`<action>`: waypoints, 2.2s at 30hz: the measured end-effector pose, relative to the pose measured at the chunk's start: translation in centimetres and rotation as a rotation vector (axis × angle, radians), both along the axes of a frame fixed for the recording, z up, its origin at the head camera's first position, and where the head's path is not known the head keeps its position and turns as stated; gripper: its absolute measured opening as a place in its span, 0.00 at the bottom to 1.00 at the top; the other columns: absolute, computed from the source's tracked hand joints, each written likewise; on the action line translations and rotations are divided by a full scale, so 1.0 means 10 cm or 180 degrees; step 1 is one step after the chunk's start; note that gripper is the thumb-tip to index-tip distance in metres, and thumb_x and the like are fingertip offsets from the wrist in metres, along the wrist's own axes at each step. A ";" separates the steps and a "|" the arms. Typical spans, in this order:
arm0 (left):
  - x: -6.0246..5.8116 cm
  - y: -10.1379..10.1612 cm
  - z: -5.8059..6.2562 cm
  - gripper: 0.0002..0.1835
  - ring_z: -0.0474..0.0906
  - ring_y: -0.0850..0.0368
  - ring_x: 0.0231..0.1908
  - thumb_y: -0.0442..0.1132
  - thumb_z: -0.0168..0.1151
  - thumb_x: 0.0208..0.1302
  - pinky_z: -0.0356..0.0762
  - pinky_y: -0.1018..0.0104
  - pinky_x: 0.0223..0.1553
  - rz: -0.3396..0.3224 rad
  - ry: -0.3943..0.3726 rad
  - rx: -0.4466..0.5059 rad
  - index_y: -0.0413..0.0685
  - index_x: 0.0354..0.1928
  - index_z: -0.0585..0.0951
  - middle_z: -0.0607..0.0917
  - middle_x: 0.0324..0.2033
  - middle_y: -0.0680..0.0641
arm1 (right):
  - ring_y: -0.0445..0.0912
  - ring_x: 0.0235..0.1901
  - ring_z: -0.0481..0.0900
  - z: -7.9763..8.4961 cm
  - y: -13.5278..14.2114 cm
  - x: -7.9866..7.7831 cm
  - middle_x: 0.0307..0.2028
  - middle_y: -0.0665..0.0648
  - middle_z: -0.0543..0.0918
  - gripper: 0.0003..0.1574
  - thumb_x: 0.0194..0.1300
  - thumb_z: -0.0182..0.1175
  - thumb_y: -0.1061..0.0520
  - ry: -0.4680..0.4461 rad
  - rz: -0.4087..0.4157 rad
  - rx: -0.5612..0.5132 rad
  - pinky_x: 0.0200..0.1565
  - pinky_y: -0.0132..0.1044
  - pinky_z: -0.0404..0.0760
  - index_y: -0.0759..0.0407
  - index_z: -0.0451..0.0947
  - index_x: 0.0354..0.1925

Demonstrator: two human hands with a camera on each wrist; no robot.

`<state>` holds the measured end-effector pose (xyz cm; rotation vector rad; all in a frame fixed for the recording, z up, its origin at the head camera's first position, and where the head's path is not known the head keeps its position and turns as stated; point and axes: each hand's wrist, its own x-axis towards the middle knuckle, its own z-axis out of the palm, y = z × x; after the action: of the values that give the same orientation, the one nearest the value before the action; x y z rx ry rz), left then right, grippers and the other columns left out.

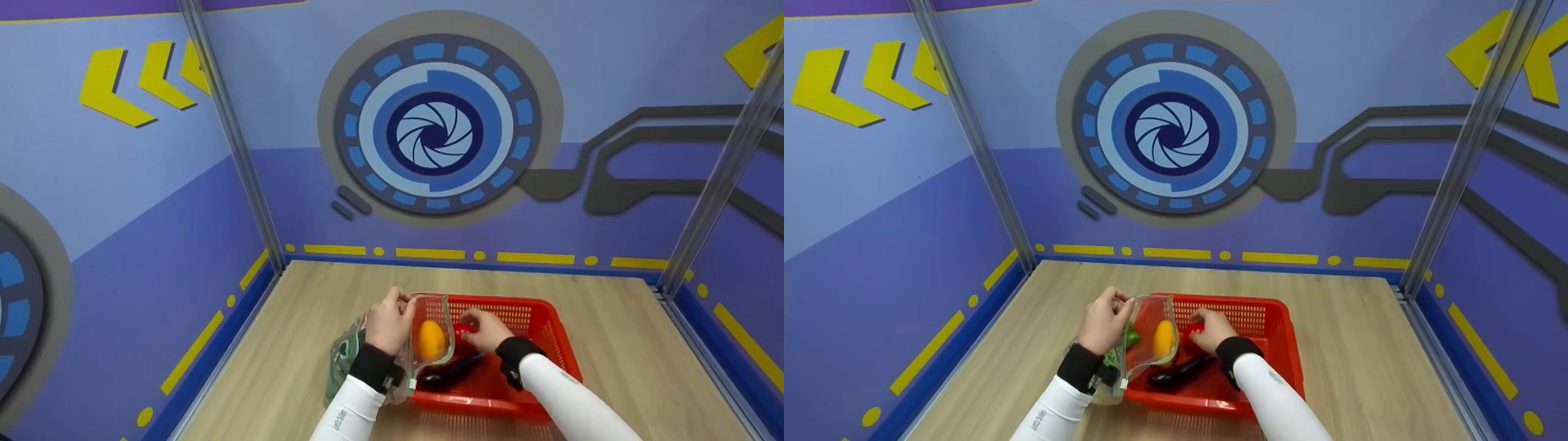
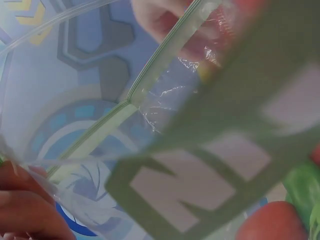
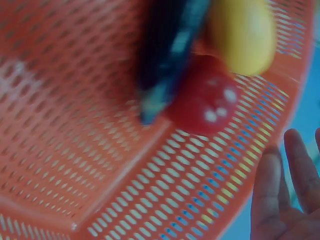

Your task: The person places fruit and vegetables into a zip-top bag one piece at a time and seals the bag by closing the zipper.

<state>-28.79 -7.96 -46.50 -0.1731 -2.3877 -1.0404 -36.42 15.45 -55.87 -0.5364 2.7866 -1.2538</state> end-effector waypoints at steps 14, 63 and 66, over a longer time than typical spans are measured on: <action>0.00 -0.01 -0.03 0.06 0.65 0.67 0.16 0.39 0.67 0.69 0.65 0.72 0.21 -0.0043 0.0092 -0.0029 0.46 0.36 0.80 0.81 0.18 0.51 | 0.60 0.53 0.71 -0.31 -0.20 0.14 0.45 0.61 0.84 0.41 0.39 0.81 0.66 0.0122 0.0402 0.0912 0.48 0.54 0.81 0.60 0.83 0.56; 0.00 0.01 0.01 0.07 0.64 0.65 0.17 0.41 0.67 0.69 0.64 0.72 0.21 0.0011 -0.0083 0.0063 0.46 0.38 0.81 0.77 0.17 0.52 | 0.45 0.19 0.74 0.31 0.40 0.35 0.27 0.57 0.77 0.23 0.67 0.53 0.61 -0.0253 0.0319 -0.0332 0.25 0.39 0.75 0.63 0.61 0.58; 0.00 0.01 0.01 0.07 0.65 0.65 0.17 0.41 0.67 0.70 0.65 0.72 0.21 0.0006 -0.0064 0.0033 0.46 0.38 0.80 0.78 0.18 0.51 | 0.41 0.15 0.69 0.47 0.37 0.44 0.26 0.54 0.74 0.20 0.77 0.54 0.54 -0.0280 0.0585 -0.0499 0.21 0.36 0.74 0.60 0.63 0.60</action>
<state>-28.79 -7.89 -46.44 -0.1574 -2.3997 -1.0582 -31.98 19.13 -51.14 -0.7095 2.5159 -1.4239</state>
